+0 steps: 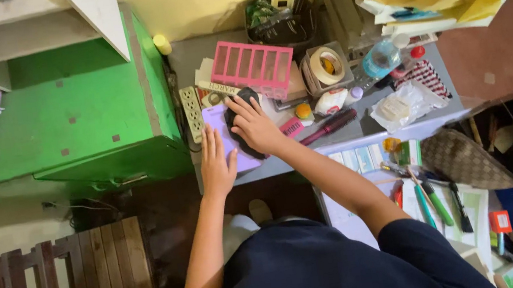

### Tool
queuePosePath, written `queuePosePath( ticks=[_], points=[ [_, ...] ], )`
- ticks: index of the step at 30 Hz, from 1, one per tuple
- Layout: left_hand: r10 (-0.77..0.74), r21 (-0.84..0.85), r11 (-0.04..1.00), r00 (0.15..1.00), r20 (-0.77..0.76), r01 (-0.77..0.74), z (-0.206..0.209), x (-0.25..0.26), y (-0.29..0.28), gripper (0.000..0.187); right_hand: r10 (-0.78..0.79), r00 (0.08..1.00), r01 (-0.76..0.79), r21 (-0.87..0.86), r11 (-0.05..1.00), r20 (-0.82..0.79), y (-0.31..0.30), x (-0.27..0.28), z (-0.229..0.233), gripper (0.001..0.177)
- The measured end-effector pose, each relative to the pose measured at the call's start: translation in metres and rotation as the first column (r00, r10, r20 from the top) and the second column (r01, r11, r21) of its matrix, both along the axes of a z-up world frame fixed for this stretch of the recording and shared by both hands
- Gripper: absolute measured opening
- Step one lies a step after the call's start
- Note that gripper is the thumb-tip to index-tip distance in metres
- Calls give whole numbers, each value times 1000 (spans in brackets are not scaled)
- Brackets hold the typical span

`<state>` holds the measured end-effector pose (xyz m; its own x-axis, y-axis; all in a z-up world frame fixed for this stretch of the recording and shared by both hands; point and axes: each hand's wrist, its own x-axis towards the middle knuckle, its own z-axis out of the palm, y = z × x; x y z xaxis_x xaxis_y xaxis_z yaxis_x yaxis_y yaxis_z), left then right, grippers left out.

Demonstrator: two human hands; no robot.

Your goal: The person wipes a purple plastic container with a black cloth on a cluttered desk. They briefly move items on the desk, then continue wiping the same container repeatedly before placing it back down.

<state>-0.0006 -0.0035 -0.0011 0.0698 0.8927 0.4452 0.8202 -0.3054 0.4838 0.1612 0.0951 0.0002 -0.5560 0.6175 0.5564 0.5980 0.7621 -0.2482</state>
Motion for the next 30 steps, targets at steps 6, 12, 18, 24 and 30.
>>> queuePosePath(
  ticks=[6, 12, 18, 24, 30],
  points=[
    [1, 3, 1000, 1000, -3, -1, -5, -2, 1, 63, -2, 999, 0, -68, 998, -35, 0, -2, -7, 27],
    [5, 18, 1000, 1000, -22, -4, -7, -3, 0, 63, 13, 998, -20, -136, 991, -57, -2, -3, -10, 25],
    [4, 11, 1000, 1000, -14, -4, -5, -2, 0, 62, 17, 997, -27, -151, 988, -70, -1, -3, -11, 25],
    [-3, 19, 1000, 1000, -4, 3, -2, -3, 0, 63, 6, 998, -16, -164, 986, -65, -1, -4, -10, 25],
    [-5, 4, 1000, 1000, 18, 5, -1, -3, 0, 63, 5, 998, -15, -176, 984, -56, -3, -3, -6, 26]
  ],
)
